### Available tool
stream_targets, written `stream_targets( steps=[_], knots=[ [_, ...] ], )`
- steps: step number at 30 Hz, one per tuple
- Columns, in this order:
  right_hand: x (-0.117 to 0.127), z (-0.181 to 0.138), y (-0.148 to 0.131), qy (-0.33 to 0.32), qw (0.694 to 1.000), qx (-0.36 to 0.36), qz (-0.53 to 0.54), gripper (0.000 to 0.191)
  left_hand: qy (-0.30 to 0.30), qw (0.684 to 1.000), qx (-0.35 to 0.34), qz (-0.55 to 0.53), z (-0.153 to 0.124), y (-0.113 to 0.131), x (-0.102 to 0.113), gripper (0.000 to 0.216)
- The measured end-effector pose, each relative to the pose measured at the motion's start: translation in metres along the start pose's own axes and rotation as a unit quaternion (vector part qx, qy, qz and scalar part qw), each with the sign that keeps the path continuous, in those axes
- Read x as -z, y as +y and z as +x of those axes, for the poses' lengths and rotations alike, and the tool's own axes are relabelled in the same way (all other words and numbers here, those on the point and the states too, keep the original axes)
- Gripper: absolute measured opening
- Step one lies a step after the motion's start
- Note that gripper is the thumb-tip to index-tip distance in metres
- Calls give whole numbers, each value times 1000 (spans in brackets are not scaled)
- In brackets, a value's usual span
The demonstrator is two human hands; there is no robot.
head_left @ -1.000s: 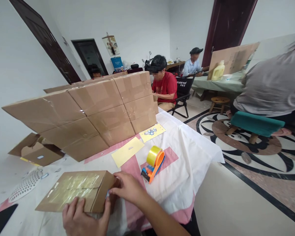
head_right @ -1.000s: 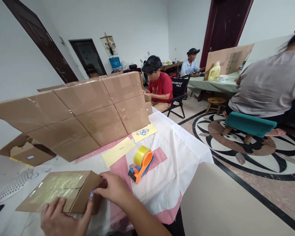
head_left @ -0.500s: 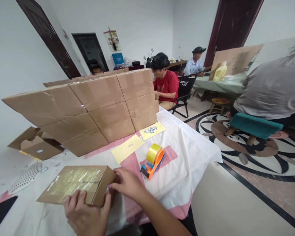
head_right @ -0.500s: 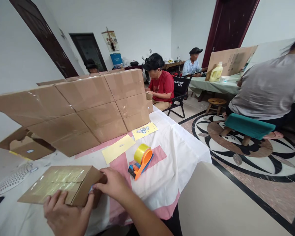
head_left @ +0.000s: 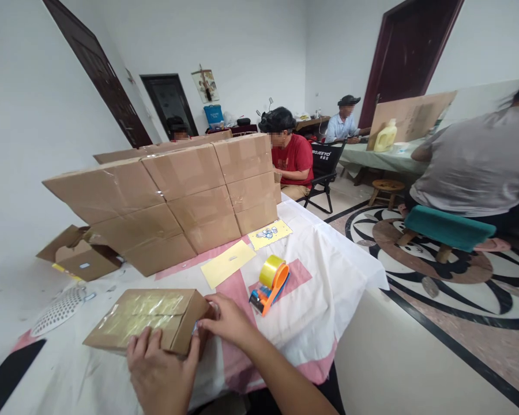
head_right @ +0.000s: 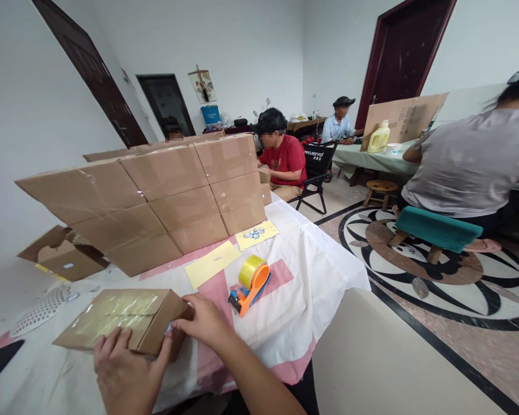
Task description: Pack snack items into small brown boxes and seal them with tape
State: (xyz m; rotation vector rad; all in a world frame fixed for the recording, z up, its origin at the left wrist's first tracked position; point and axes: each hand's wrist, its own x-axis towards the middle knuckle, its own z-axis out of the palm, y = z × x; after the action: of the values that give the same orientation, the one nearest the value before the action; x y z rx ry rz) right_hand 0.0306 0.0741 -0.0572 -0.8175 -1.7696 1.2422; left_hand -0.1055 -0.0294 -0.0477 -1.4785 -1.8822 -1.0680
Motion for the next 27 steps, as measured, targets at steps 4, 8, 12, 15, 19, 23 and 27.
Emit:
stream_targets(
  steps=[4, 8, 12, 15, 19, 23, 27],
  knots=[
    [2, -1, -1, -3, 1000, -3, -5, 62, -5, 1000, 19, -14, 1, 0, 2, 72],
    [3, -2, -2, -11, 1000, -1, -7, 61, -7, 1000, 14, -3, 7, -1, 1, 66],
    [4, -2, -3, -12, 1000, 3, -9, 57, -2, 1000, 15, 3, 11, 2, 1, 64],
    [4, -2, -2, -16, 1000, -2, -9, 56, 10, 1000, 21, -3, 12, 4, 3, 65],
    [5, -2, -4, -18, 1000, 5, -11, 60, 18, 999, 19, -21, 10, -4, 0, 60],
    [5, -3, -6, -12, 1000, 9, -26, 61, 7, 999, -28, -15, 6, -20, -10, 59],
    [0, -2, -2, 2, 999, 0, -48, 60, 25, 999, -44, 7, 2, -22, -17, 61]
  ],
)
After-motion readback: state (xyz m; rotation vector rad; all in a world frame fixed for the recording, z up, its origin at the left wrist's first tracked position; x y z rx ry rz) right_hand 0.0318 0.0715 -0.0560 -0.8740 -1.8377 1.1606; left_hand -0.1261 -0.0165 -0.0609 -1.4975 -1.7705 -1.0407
